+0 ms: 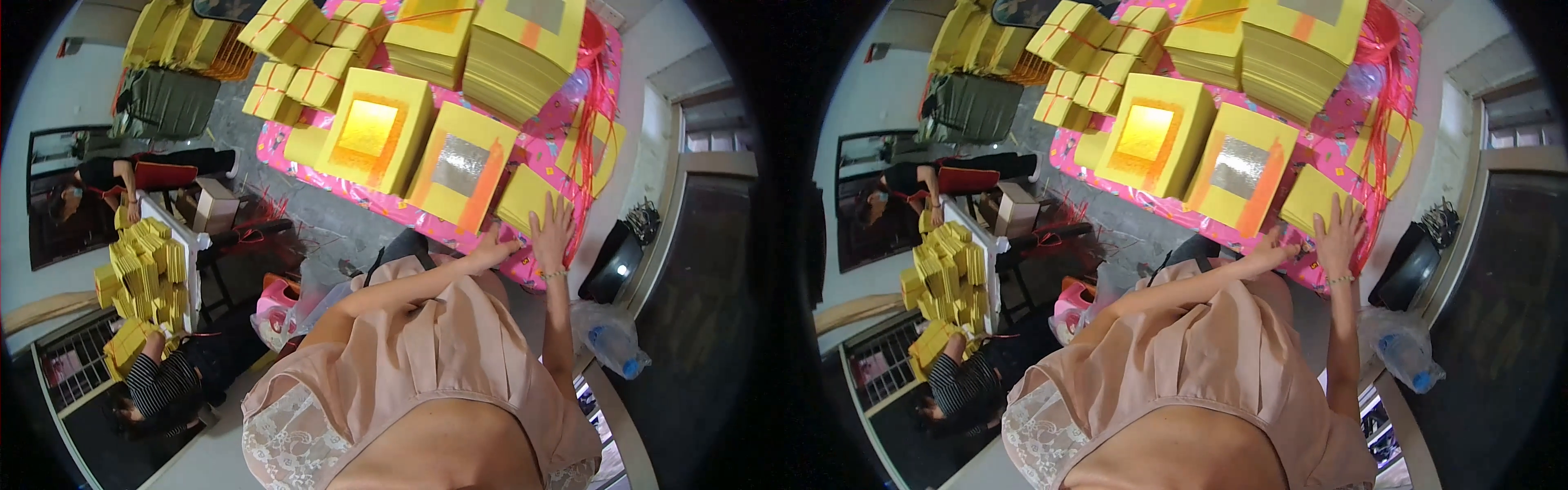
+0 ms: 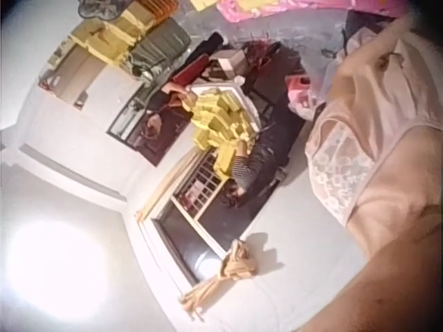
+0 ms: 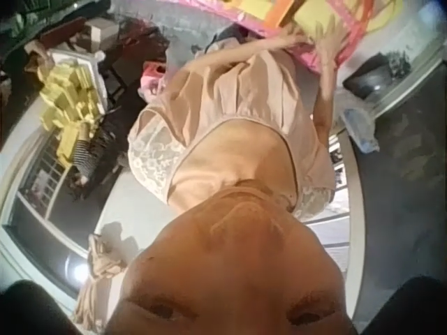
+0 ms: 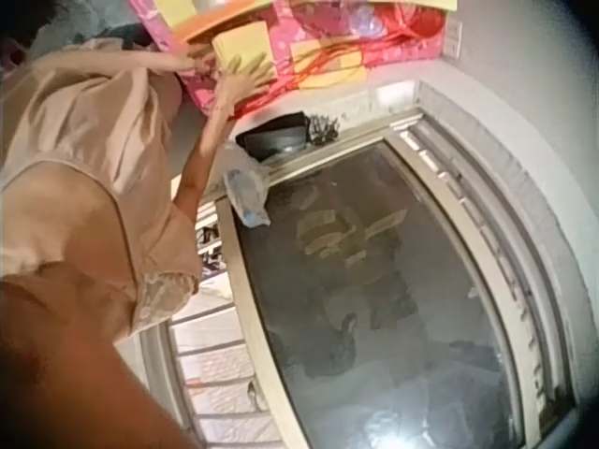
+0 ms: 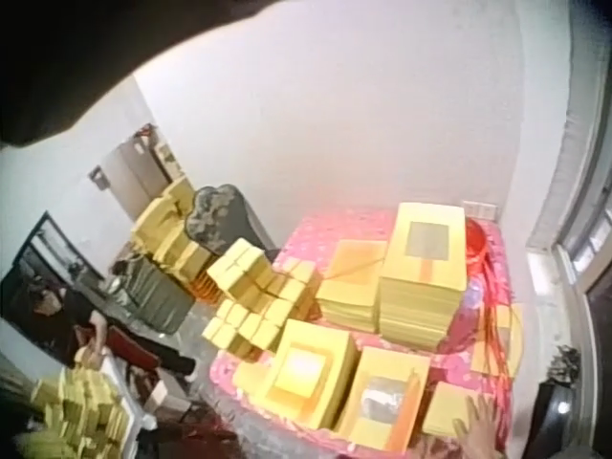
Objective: Sorting and stacking yellow ritual paper (joss paper) at a workstation.
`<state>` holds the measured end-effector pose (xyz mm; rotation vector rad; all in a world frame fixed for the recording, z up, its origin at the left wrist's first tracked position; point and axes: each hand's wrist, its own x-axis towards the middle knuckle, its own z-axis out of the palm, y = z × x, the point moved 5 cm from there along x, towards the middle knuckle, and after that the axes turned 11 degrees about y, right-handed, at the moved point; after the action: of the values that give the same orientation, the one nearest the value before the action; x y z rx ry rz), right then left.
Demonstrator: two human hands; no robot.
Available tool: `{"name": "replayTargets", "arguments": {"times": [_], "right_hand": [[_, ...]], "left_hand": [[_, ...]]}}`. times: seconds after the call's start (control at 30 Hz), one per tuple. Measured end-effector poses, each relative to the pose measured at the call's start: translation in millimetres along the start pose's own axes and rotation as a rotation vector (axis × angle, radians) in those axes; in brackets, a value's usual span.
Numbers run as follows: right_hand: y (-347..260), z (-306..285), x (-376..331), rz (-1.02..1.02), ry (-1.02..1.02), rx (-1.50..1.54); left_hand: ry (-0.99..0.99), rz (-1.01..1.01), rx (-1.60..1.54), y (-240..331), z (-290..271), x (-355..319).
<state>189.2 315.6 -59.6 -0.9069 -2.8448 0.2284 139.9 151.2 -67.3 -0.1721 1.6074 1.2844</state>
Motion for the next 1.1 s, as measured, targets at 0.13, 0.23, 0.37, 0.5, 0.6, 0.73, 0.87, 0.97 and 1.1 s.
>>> {"name": "replayTargets", "arguments": {"times": [0.13, 0.23, 0.37, 0.5, 0.6, 0.73, 0.87, 0.97, 1.1], "right_hand": [[-11, -16, 21, -0.037, -0.029, -0.011], [-30, -57, 31, -0.086, 0.161, 0.039], [-90, -85, 49, -0.144, 0.182, 0.345], [-200, -85, 39, -0.176, -0.002, 0.654], [-271, -85, 28, -0.272, -0.044, 0.615], [-316, -72, 24, -0.408, 0.045, 0.585], [-325, -61, 24, -0.411, 0.067, 0.478], [-320, -51, 21, -0.378, 0.025, 0.44], [-324, -49, 22, -0.375, 0.024, 0.448]], "left_hand": [[-0.19, 0.256, -0.148, 18, -45, -33], [-0.055, 0.564, 0.039, 78, -95, -77], [0.453, 0.934, 0.215, 126, -191, -116], [0.878, 1.075, 0.468, 136, -285, -123], [0.922, 0.947, 0.462, 119, -334, -108], [0.779, 0.805, 0.572, 107, -352, -88], [0.612, 0.849, 0.531, 106, -354, -74], [0.567, 0.849, 0.511, 111, -353, -71], [0.538, 0.89, 0.514, 116, -356, -71]]}}
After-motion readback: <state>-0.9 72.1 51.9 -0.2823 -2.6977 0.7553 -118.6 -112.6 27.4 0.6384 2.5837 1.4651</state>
